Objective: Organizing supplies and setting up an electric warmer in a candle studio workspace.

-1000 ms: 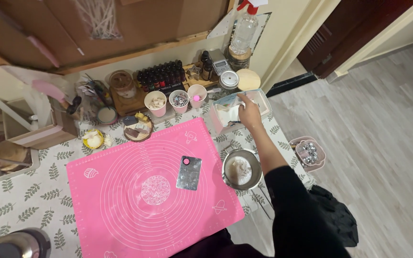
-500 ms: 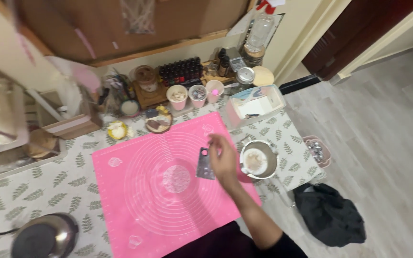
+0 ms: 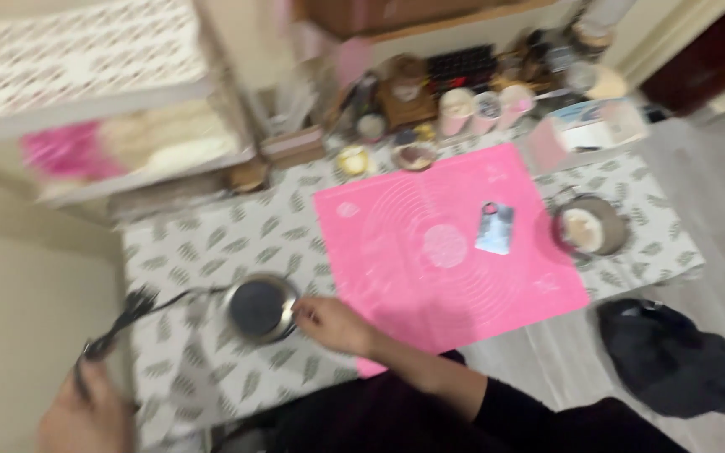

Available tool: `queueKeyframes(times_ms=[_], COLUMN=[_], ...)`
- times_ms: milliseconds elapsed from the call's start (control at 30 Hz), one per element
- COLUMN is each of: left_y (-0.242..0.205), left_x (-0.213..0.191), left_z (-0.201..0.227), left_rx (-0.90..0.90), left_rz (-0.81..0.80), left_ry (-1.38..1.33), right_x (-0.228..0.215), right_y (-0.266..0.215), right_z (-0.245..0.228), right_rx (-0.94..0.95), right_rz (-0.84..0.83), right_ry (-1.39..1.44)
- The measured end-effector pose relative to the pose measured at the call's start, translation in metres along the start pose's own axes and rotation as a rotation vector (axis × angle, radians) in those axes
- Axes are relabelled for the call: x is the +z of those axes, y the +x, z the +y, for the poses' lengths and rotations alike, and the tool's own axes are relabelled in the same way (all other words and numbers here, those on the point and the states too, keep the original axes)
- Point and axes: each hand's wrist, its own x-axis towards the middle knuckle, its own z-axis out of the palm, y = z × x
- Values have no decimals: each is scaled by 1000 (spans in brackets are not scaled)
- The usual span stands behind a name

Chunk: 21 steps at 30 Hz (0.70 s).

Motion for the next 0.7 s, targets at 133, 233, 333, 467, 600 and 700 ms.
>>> queueKeyframes(times_ms=[133,233,333,467,600,700], left_y=[25,28,27,26,26,32], left_x=[21,9,-13,-16,-16,-14], left_z=[-48,-55,-36,-38,-42,-49], left_rx=[32,-27,-312,-403,-444,-461], left_rz=[179,152,3,-38,-79,-101], left_ry=[14,-117,-298,-355,-510,-523], right_x=[25,20,28,51,70,71], right_y=[21,29,42,64,83,94], right_z=[-11,-24,-25,-28,-42,-49], right_rx=[-60,69,3,-169,13,54], right_rz=[165,75,-35,-74,-88,-120], right_ry=[-363,-451,-531,-502,-723,-817])
